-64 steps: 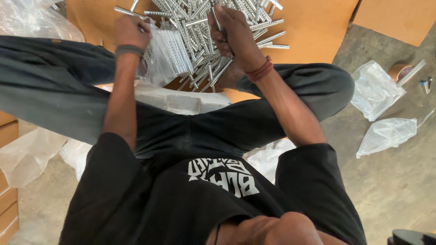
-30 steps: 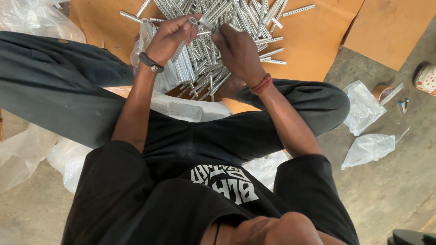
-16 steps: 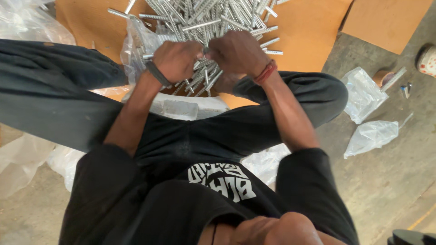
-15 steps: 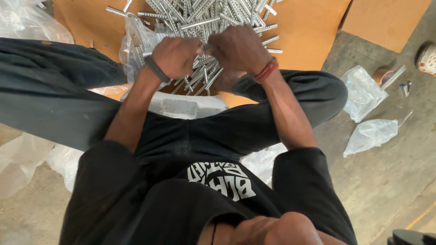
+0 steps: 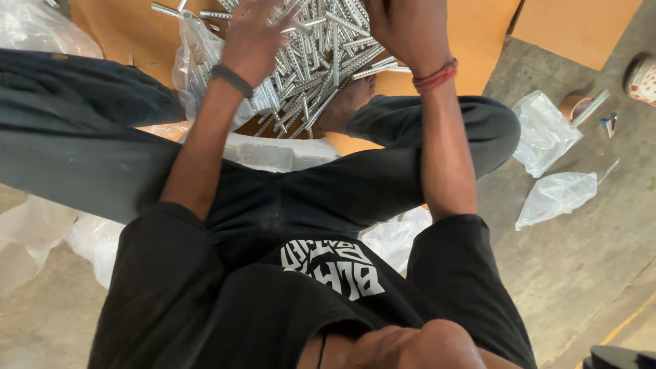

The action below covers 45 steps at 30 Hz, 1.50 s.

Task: The person sits cross-legged on the floor and repeatedly picks up small metal rods from a pile on a cardboard sheet, placing them into a clear plastic bag. The person continues filling the bag with rods until it is full.

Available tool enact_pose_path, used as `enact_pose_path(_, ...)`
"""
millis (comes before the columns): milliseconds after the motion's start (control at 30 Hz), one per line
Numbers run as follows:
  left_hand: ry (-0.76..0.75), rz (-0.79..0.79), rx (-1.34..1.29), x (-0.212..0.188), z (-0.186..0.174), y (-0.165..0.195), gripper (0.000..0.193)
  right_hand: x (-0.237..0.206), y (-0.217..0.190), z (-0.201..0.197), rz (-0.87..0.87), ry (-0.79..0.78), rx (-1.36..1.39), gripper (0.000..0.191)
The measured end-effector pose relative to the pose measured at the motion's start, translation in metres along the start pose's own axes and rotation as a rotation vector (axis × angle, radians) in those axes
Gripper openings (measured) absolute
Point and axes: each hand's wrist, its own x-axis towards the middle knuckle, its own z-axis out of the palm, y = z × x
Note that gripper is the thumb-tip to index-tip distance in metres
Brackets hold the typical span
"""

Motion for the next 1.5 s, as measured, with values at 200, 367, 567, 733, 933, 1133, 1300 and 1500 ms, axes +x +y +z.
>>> enact_pose_path(200, -0.364, -0.914, 0.116, -0.055, -0.017, -0.072, 0.022, 0.001, -0.014, -0.006, -0.027, -0.036, 0.169, 0.003)
enact_pose_path(367, -0.591, -0.993, 0.066, -0.058, 0.003, -0.069, 0.022, 0.012, -0.023, -0.003, -0.054, -0.057, 0.126, 0.01)
enact_pose_path(567, -0.076, -1.214, -0.115, -0.043, 0.011, -0.053, 0.008, 0.022, -0.033, -0.004, -0.107, -0.027, 0.085, 0.012)
enact_pose_path(733, 0.075, -1.007, -0.399, -0.032, 0.007, -0.047, 0.021, 0.021, -0.038, -0.006, -0.055, -0.091, 0.112, 0.016)
enact_pose_path(933, -0.293, -0.898, -0.06, -0.031, 0.011, -0.037, 0.021, 0.022, -0.039, -0.003, 0.004, -0.187, 0.104, 0.02)
enact_pose_path(1133, -0.387, -0.874, -0.113, -0.035, 0.008, -0.055, 0.028, 0.02, -0.037, -0.003, -0.006, -0.163, 0.111, 0.02)
enact_pose_path(1300, -0.595, -0.77, -0.098, -0.031, -0.037, -0.062, 0.024, 0.015, -0.034, -0.003, 0.02, -0.166, 0.085, 0.021)
enact_pose_path(1500, -0.456, -0.622, 0.148, -0.009, -0.143, -0.012, 0.02, 0.017, -0.039, -0.007, 0.051, -0.196, 0.088, 0.02)
